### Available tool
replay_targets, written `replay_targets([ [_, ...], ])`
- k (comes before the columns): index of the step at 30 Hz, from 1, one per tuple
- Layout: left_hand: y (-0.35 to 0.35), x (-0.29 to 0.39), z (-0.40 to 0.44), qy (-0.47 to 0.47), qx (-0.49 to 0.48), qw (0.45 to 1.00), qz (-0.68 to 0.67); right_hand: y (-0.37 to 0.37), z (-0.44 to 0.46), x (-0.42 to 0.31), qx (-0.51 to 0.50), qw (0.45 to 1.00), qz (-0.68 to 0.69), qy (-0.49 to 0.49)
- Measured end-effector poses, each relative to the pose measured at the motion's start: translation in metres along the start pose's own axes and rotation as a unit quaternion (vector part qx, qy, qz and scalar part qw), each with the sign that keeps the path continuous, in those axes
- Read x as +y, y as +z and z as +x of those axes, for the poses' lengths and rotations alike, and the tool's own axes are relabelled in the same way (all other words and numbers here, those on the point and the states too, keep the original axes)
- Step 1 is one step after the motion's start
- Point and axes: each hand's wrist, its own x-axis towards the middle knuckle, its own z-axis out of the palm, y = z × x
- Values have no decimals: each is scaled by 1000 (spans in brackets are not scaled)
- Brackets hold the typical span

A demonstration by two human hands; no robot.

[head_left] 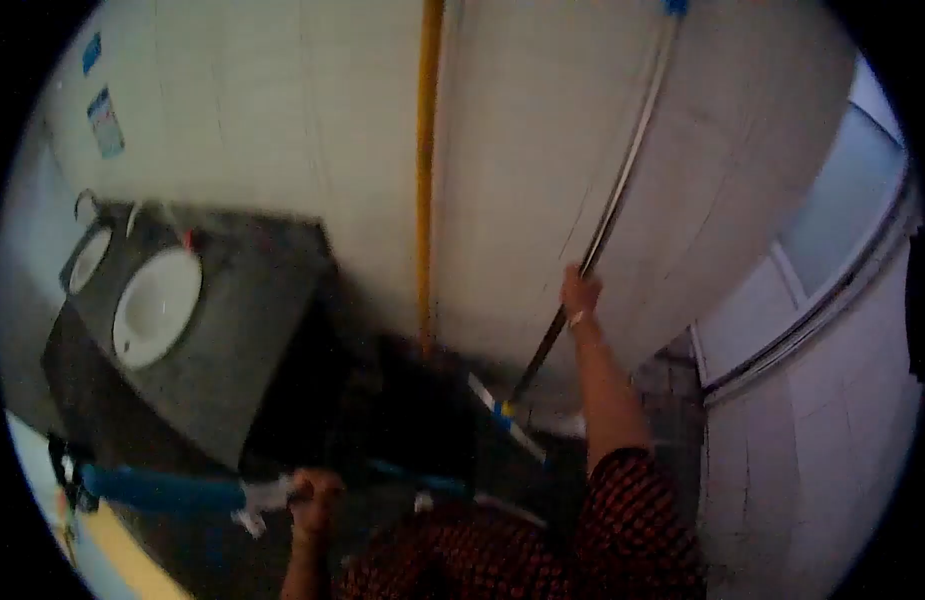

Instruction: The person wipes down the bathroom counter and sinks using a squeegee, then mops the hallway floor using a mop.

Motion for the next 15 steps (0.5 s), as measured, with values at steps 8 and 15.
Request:
replay_targets([
  [8, 47, 91, 86, 248, -98, 953, 145, -22, 12, -84, 94, 993, 71, 6],
  [15, 55, 100, 54, 201, -74, 961, 176, -78, -26, -99, -66, 954, 292, 4],
])
